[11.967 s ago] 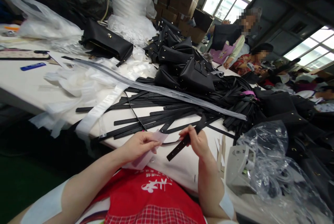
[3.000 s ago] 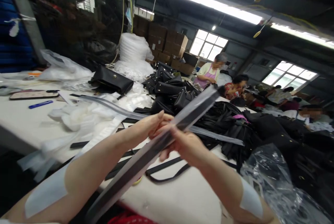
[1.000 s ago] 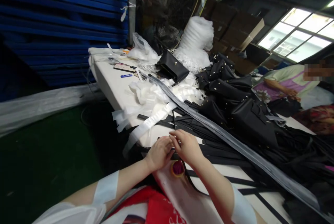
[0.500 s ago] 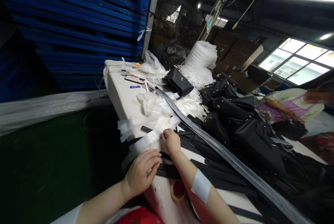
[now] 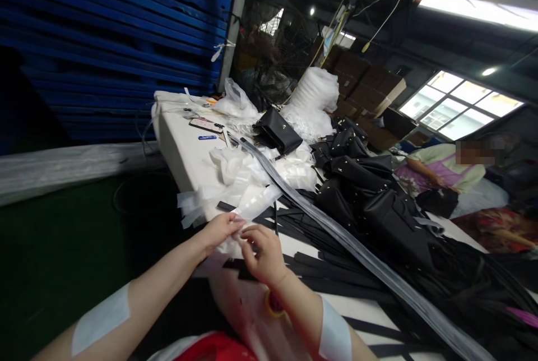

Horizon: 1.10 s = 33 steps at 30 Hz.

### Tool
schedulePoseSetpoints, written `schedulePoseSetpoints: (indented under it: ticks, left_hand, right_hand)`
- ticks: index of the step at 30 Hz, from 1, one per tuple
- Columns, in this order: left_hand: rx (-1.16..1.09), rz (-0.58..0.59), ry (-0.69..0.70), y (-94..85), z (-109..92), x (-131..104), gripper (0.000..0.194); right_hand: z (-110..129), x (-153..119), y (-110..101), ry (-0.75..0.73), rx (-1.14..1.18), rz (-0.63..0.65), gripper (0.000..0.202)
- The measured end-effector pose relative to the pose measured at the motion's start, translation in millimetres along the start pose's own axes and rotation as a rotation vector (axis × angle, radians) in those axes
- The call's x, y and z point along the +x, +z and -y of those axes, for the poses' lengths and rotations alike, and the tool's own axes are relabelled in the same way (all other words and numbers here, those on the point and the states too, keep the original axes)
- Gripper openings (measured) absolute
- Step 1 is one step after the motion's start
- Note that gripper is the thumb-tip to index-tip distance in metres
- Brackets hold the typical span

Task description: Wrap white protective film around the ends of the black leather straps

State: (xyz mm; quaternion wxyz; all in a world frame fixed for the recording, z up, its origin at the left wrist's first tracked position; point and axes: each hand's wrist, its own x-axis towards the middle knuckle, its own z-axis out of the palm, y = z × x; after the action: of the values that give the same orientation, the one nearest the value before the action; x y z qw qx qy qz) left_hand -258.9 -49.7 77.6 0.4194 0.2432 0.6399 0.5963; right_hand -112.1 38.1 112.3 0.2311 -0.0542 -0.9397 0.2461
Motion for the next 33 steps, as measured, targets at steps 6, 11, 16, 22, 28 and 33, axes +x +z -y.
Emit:
schedulePoseSetpoints:
  ticks: [6, 11, 16, 22, 28, 33]
  left_hand:
    - [-0.097, -0.135, 0.013, -17.8, -3, -5, 0.048]
    - [-0.08, -0.192, 0.042, -14.6, -6, -8, 0.047]
    - [-0.019, -0.25, 0.073, -21.7, -8, -5, 0.045]
    - [0.051, -0.144, 0.113, -22.5, -21, -11, 0.036]
    - [0.06, 0.156, 0.039, -18.1, -37, -31, 0.038]
    - [0.237, 0.092, 0.21, -22.8, -47, -50, 0.035]
  right_hand:
    - [-42, 32, 16, 0.303, -0.349, 0.163, 0.021]
    - [-61, 50, 42, 0.315, -0.42, 0.174, 0.024]
    - [-59, 46, 39, 0.299, -0.392, 0.156, 0.021]
    - [-31, 28, 13, 0.217, -0.311, 0.074, 0.022]
    - [2, 0, -3, 0.113, -0.04, -0.111, 0.013]
    - [3, -11, 0, 0.786, 0.855, -0.276, 0.037]
